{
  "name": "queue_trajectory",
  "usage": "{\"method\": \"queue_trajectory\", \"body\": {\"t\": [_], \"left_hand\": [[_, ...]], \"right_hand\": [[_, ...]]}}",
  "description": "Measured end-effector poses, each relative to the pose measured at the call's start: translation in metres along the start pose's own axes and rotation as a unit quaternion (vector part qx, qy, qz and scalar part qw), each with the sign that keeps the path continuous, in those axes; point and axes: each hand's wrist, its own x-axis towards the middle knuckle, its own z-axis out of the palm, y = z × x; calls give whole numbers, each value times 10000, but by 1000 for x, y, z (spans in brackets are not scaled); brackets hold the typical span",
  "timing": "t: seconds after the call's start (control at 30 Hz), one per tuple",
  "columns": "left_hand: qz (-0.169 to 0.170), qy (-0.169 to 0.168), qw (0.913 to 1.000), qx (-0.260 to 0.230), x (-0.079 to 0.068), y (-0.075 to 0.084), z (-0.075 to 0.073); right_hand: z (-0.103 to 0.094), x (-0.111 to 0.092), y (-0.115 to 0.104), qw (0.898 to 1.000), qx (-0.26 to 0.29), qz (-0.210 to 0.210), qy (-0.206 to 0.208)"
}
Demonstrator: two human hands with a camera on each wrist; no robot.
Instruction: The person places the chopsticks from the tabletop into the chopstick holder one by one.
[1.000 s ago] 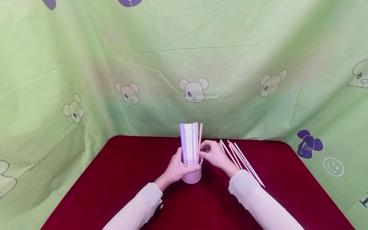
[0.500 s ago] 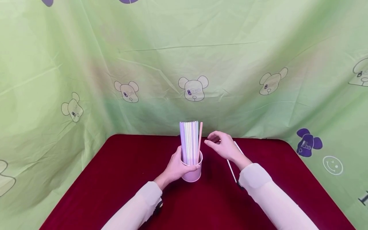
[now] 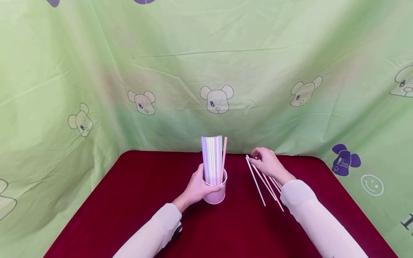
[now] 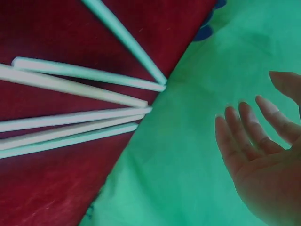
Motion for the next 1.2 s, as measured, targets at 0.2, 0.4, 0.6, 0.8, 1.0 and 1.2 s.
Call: {"method": "queue_trajectory", "body": {"t": [0.2,0.4,0.6,0.8,1.0,1.2], "left_hand": [[20,1,10000,-31,0,-1,1],[7,-4,10000,-3,1,-2,2],[57,36,10000,11,1,-3,2],[-7,22,10000,17,0,-2,2],[-22,34,10000,40,-1,0,2],[-72,26,10000,47,0,-1,2]], "right_hand": [[-3,-3,24,9993,-32,345,-135],[-6,-10,47,9977,-317,581,-150],[-5,-20,69,9956,-457,809,-126],[-1,-30,85,9936,-457,1014,-219],[4,-37,95,9912,-436,1205,-342],[8,-42,100,9878,-408,1450,-390]]}}
